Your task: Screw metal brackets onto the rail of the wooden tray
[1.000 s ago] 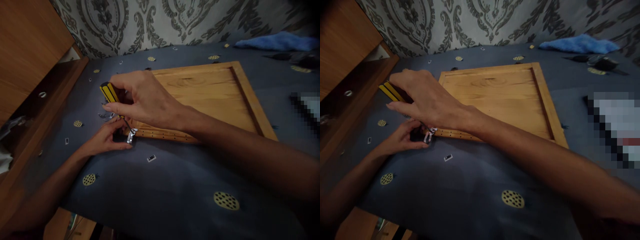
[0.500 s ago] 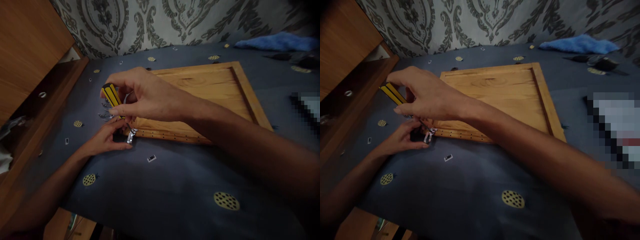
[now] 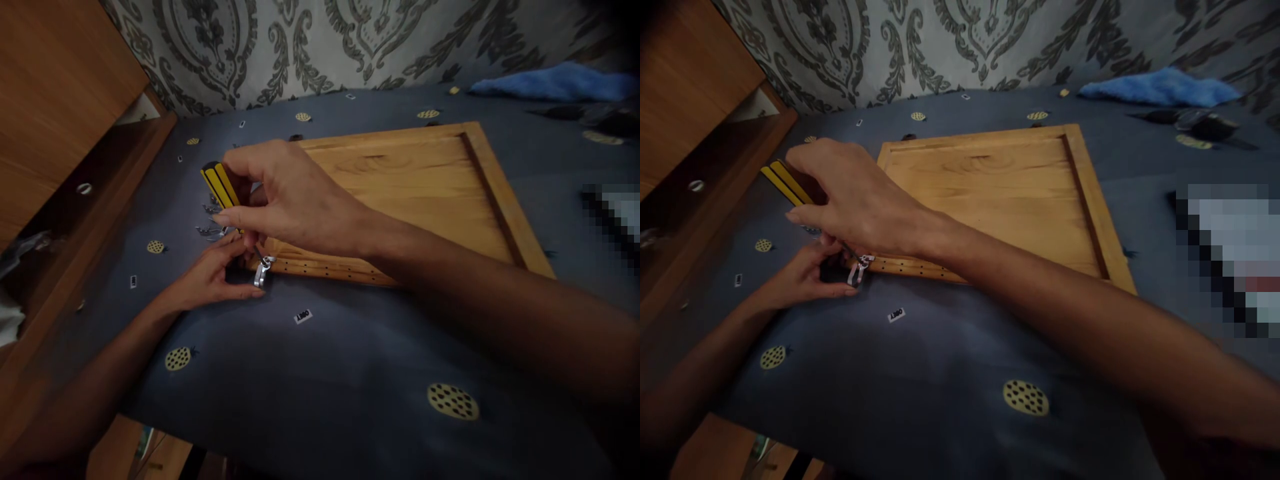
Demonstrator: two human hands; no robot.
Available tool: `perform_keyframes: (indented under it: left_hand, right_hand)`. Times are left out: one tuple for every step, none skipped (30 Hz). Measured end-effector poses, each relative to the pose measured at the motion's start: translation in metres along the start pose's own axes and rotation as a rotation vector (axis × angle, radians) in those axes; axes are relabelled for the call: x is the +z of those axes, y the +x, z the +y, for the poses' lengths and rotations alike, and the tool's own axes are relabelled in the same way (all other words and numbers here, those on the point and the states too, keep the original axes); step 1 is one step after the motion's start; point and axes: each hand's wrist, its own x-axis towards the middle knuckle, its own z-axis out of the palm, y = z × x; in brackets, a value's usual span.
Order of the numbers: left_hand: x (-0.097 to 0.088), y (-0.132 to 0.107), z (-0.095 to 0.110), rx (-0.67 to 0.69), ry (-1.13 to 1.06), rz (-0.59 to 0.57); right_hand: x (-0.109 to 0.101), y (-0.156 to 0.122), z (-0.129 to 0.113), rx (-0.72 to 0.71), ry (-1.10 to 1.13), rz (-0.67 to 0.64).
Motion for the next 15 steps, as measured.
perform_keyframes:
  left_hand:
    - [0.000, 0.000, 0.000, 0.004, 0.000, 0.005]
    - [0.000, 0.001, 0.001, 0.008, 0.001, 0.009]
    - [0.001, 0.001, 0.001, 0.015, 0.001, 0.013]
    - [0.001, 0.001, 0.001, 0.023, 0.000, 0.017]
    - [0.001, 0.002, 0.001, 0.033, -0.003, 0.021]
    - [0.001, 0.002, 0.000, 0.044, -0.006, 0.026]
    - [0.002, 0.002, 0.000, 0.052, -0.008, 0.028]
    - [0.002, 0.002, -0.001, 0.056, -0.012, 0.032]
    - [0.002, 0.002, -0.001, 0.056, -0.014, 0.034]
    - [0.002, 0.002, -0.001, 0.053, -0.015, 0.033]
    - [0.002, 0.002, -0.001, 0.048, -0.016, 0.035]
    - [0.002, 0.002, 0.000, 0.045, -0.018, 0.034]
    - [0.002, 0.002, 0.000, 0.042, -0.019, 0.033]
    - [0.001, 0.002, 0.001, 0.042, -0.017, 0.032]
    - [0.001, 0.002, 0.002, 0.039, -0.017, 0.029]
  right_hand:
    - [0.002, 0.000, 0.000, 0.021, -0.011, 0.038]
    - [0.003, 0.001, 0.000, 0.033, -0.026, 0.075]
    - [0.004, 0.001, 0.001, 0.034, -0.044, 0.105]
    - [0.005, 0.001, 0.001, 0.026, -0.062, 0.125]
    - [0.006, 0.001, 0.002, 0.019, -0.078, 0.140]
    - [0.007, 0.001, 0.003, 0.017, -0.091, 0.148]
    - [0.007, 0.001, 0.004, 0.017, -0.100, 0.155]
    - [0.008, 0.001, 0.004, 0.022, -0.109, 0.156]
    - [0.008, 0.001, 0.004, 0.026, -0.115, 0.156]
    - [0.008, 0.001, 0.003, 0.027, -0.120, 0.155]
    - [0.007, 0.001, 0.002, 0.025, -0.120, 0.151]
    - [0.007, 0.000, 0.000, 0.020, -0.115, 0.156]
    - [0.005, 0.000, -0.002, 0.004, -0.103, 0.174]
    - [0.003, -0.001, -0.005, -0.023, -0.080, 0.204]
    - [0.001, -0.002, -0.008, -0.056, -0.047, 0.254]
